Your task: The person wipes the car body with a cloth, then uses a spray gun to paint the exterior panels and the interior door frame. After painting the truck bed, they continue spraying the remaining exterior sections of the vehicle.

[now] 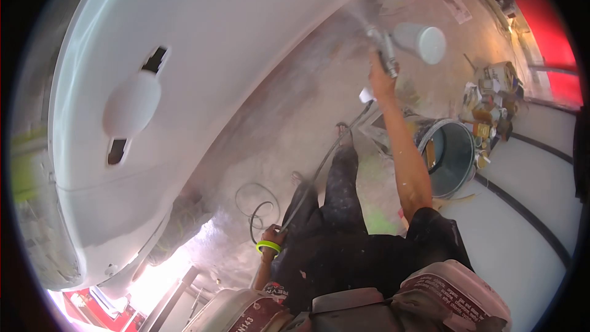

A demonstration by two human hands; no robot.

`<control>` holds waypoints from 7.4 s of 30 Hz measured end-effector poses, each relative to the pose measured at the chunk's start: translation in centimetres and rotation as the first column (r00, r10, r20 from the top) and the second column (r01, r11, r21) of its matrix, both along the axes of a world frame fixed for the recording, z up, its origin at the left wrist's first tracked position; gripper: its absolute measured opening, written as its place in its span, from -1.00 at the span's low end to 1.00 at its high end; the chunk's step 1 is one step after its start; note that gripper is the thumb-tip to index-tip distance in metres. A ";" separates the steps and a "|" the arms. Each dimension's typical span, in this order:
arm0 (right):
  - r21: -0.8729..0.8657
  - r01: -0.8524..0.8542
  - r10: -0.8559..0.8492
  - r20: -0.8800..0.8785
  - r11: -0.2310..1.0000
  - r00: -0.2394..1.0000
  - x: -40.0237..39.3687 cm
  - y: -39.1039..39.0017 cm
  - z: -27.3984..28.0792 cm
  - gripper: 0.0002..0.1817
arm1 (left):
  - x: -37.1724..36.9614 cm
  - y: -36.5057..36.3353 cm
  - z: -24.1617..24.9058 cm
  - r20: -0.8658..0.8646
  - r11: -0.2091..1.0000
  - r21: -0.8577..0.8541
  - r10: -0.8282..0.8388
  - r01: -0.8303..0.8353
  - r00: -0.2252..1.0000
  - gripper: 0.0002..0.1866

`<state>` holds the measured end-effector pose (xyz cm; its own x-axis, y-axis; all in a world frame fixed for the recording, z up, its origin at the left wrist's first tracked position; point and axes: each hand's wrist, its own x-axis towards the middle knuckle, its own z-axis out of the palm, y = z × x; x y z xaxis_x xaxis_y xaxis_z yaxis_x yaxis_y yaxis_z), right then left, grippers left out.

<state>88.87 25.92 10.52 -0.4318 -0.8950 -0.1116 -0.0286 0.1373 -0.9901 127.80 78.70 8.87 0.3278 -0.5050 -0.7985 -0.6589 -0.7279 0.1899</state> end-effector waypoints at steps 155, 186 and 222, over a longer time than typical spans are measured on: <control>0.163 -0.644 0.649 0.032 0.747 0.760 28.8 19.5 -12.4 -0.69 | -0.9 9.7 -1.6 -0.079 0.980 -0.071 0.182 -0.187 0.980 -0.59; 0.125 -0.102 0.093 0.076 0.987 0.993 21.7 32.4 14.7 -0.55 | 10.8 22.9 1.0 -0.096 0.975 -0.195 0.090 -0.107 0.991 -0.52; -0.228 -0.241 0.248 0.002 0.943 0.969 29.1 29.0 27.3 -0.51 | 12.8 18.3 1.8 -0.045 0.937 -0.320 0.130 -0.138 0.990 -0.49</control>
